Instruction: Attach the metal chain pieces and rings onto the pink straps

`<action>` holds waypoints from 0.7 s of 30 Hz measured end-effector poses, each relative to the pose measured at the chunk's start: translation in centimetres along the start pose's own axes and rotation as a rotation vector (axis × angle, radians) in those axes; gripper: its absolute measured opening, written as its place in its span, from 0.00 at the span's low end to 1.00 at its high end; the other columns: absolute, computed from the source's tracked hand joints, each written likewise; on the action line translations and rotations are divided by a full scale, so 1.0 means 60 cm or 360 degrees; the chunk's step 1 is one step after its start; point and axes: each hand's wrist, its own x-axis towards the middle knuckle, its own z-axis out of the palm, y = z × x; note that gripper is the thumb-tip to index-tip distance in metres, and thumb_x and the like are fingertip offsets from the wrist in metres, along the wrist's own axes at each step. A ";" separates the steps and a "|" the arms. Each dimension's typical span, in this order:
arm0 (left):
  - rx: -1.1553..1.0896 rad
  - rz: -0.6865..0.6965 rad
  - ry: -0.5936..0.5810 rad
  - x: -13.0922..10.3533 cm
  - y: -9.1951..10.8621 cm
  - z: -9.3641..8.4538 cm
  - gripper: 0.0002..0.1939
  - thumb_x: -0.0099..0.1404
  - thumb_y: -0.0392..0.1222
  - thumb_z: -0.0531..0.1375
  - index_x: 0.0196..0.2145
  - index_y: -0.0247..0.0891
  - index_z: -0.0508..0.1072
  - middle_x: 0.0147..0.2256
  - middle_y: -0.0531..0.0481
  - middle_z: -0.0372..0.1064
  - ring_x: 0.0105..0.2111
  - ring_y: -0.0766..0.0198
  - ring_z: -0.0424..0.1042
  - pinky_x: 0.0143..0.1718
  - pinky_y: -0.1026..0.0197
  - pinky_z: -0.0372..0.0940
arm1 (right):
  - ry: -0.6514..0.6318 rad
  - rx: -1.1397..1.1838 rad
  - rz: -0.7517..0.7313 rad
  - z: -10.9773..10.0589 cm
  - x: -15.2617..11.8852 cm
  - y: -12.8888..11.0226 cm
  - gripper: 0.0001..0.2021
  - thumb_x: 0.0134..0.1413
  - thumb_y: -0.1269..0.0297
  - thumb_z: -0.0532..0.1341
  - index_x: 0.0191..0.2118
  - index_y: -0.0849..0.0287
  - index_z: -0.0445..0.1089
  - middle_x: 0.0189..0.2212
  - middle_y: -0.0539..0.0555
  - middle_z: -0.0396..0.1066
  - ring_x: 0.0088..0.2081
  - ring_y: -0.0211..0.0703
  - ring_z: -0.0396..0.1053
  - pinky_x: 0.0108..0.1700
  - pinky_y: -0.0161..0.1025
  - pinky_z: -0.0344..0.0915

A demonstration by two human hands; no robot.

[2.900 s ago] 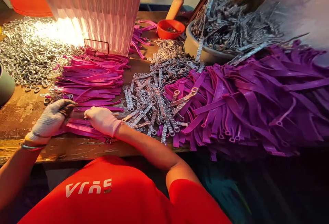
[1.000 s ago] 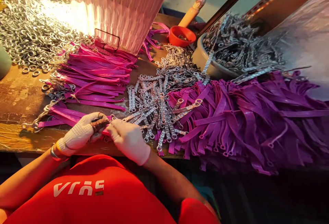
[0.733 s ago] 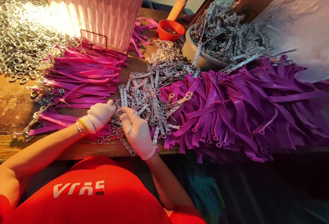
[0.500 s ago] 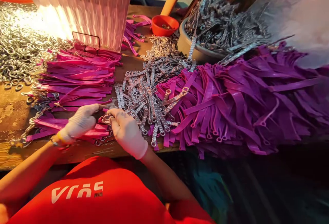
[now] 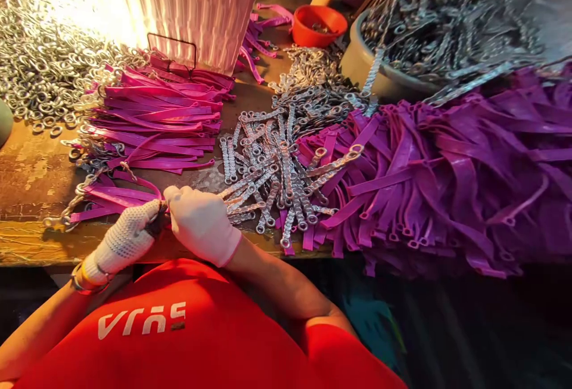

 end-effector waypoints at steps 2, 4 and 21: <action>0.0001 -0.0031 -0.0067 -0.005 -0.010 -0.001 0.04 0.63 0.40 0.60 0.33 0.38 0.72 0.30 0.49 0.72 0.29 0.63 0.68 0.31 0.65 0.61 | -0.0009 0.0079 0.0009 0.006 0.001 -0.002 0.12 0.69 0.68 0.51 0.47 0.60 0.71 0.37 0.58 0.76 0.36 0.45 0.72 0.34 0.38 0.55; -0.0223 -0.0172 -0.0165 -0.012 -0.016 -0.002 0.08 0.67 0.44 0.57 0.33 0.38 0.71 0.26 0.52 0.68 0.23 0.67 0.63 0.24 0.66 0.57 | -0.0009 0.0225 -0.0053 0.009 -0.001 0.000 0.13 0.69 0.67 0.52 0.53 0.61 0.69 0.42 0.59 0.77 0.41 0.46 0.74 0.39 0.38 0.60; -0.0073 0.0079 -0.0506 0.006 -0.002 0.000 0.12 0.60 0.33 0.54 0.31 0.38 0.77 0.30 0.50 0.76 0.30 0.61 0.71 0.34 0.64 0.63 | -0.0327 -0.0183 -0.0372 0.028 -0.030 0.031 0.15 0.66 0.57 0.55 0.39 0.65 0.72 0.25 0.59 0.75 0.26 0.49 0.73 0.26 0.41 0.47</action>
